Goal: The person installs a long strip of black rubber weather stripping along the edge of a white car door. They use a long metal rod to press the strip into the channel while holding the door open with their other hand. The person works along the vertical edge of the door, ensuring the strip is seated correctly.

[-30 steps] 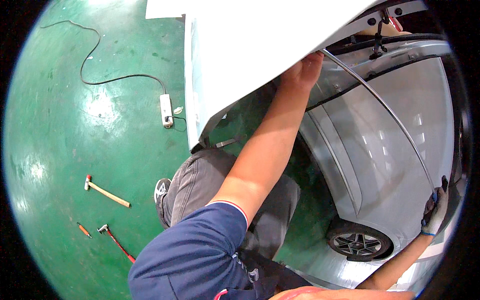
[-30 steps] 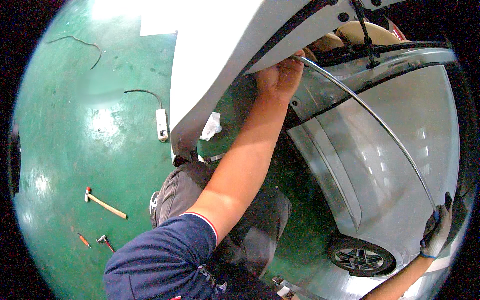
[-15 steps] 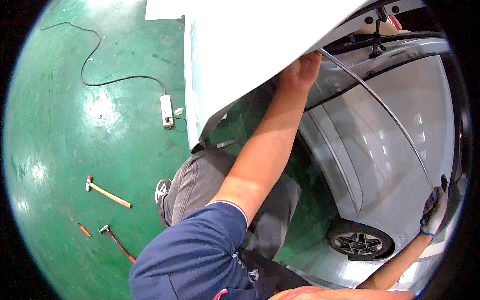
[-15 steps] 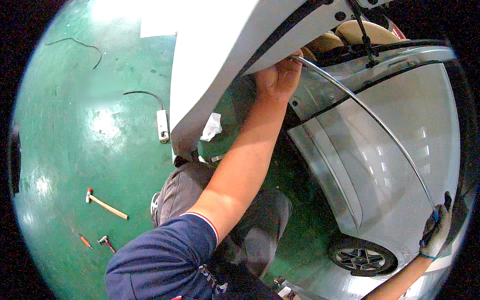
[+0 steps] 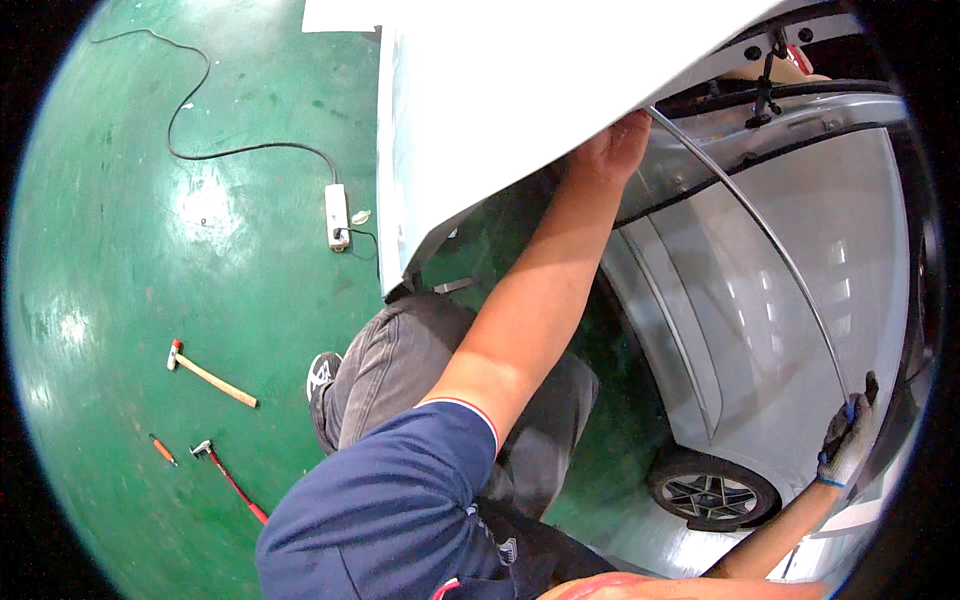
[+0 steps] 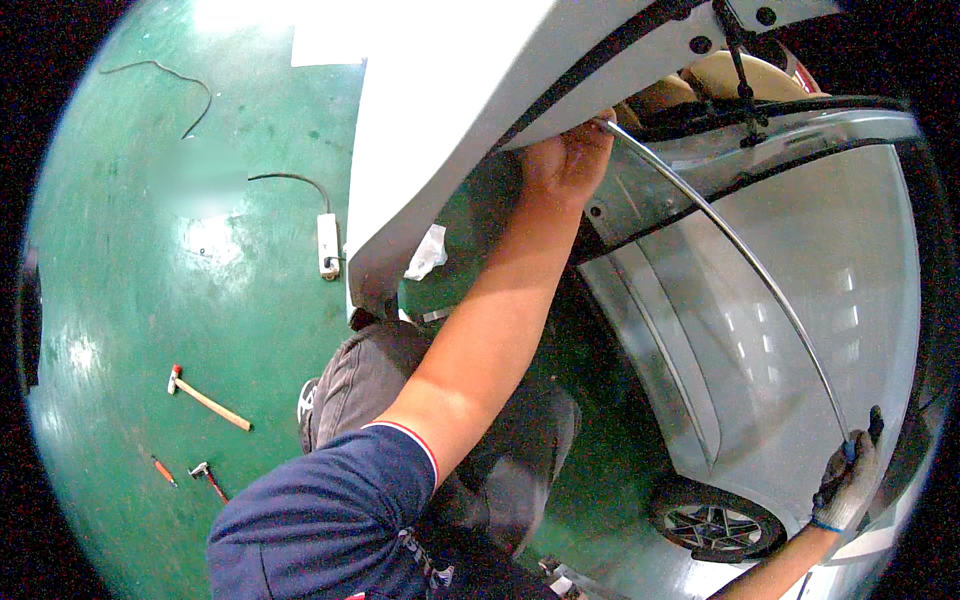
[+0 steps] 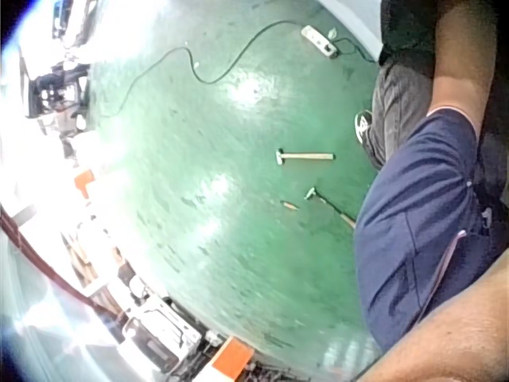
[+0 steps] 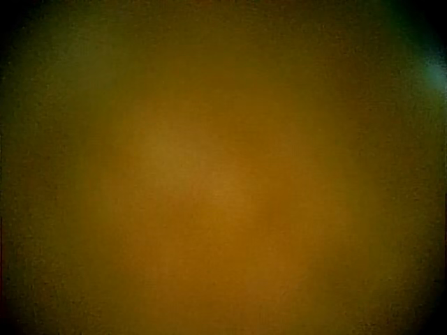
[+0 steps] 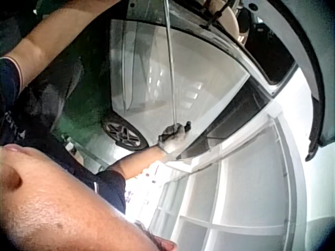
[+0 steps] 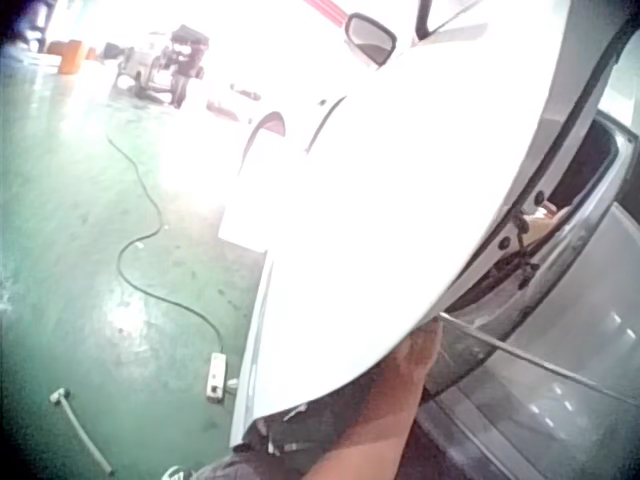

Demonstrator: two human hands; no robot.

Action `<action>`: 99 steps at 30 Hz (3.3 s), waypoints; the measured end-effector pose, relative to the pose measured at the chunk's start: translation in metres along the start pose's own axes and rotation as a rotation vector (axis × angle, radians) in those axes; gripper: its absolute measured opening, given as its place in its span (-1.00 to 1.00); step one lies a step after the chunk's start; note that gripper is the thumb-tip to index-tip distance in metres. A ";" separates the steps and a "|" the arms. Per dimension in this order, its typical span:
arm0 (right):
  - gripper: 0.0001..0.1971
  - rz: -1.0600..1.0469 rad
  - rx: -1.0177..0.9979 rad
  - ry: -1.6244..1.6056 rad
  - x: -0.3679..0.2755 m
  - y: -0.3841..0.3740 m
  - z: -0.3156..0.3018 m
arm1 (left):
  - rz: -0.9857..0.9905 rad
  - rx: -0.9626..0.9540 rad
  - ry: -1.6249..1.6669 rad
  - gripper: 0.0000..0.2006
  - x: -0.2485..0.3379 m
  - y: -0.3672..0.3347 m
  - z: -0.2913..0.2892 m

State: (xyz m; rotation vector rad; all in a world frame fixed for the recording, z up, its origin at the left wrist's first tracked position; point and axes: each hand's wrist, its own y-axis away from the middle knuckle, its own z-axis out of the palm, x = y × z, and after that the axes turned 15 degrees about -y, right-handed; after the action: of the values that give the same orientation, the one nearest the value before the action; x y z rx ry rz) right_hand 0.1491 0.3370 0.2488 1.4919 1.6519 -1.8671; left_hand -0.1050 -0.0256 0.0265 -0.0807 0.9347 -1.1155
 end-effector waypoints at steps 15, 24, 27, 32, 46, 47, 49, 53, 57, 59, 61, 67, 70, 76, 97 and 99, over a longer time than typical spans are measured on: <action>-0.50 -0.027 0.002 0.044 -0.011 0.022 -0.012 | 0.011 0.046 -0.015 -0.75 -0.002 0.003 0.000; -0.49 -0.056 -0.053 0.087 -0.018 0.019 -0.020 | -0.021 0.021 0.065 -0.73 0.004 -0.004 -0.005; -0.50 -0.058 -0.032 0.065 -0.019 0.028 -0.008 | -0.050 -0.036 0.099 -0.72 0.007 -0.005 -0.006; -0.51 -0.057 -0.086 -0.028 0.008 0.019 -0.016 | -0.019 -0.019 0.082 -0.69 0.005 -0.005 -0.008; -0.53 -0.107 0.030 0.003 -0.028 0.046 -0.013 | -0.025 -0.076 0.062 -0.72 0.006 -0.005 -0.009; -0.53 -0.107 0.028 0.014 -0.027 0.044 -0.016 | -0.028 -0.098 0.056 -0.72 0.006 -0.005 -0.010; -0.53 -0.104 0.019 0.035 -0.026 0.038 -0.021 | -0.018 -0.073 0.063 -0.71 0.006 -0.004 -0.010; -0.53 -0.095 0.043 0.054 -0.033 0.030 -0.018 | -0.004 -0.042 0.031 -0.69 0.005 -0.004 -0.006; -0.54 -0.083 0.013 0.011 -0.028 0.029 -0.010 | 0.007 -0.014 0.029 -0.69 0.003 -0.003 -0.004; -0.54 -0.050 -0.063 -0.016 -0.018 0.016 -0.021 | -0.006 -0.018 0.007 -0.70 0.004 -0.003 -0.008; -0.53 -0.043 -0.031 0.034 -0.014 0.015 -0.025 | -0.013 -0.020 0.025 -0.70 0.003 -0.002 -0.008; -0.52 -0.203 -0.051 0.196 -0.016 0.019 -0.023 | 0.006 -0.023 0.028 -0.71 0.004 -0.004 -0.004; -0.52 -0.294 -0.004 0.176 -0.020 0.019 -0.017 | 0.016 0.031 -0.001 -0.70 0.003 -0.004 -0.004; -0.52 -0.083 -0.003 0.075 -0.010 0.022 -0.009 | 0.010 -0.039 0.034 -0.70 0.000 -0.003 -0.011; -0.53 -0.118 -0.010 0.060 -0.019 0.025 -0.026 | -0.008 -0.066 -0.016 -0.73 -0.002 0.008 0.001; -0.52 -0.093 0.008 0.026 -0.011 0.026 -0.019 | 0.002 -0.060 -0.038 -0.74 -0.004 0.006 -0.001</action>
State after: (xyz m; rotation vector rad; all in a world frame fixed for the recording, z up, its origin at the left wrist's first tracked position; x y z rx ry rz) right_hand 0.1828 0.3396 0.2445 1.4721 1.7560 -1.9112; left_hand -0.1019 -0.0193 0.0254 -0.1497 0.9344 -1.0803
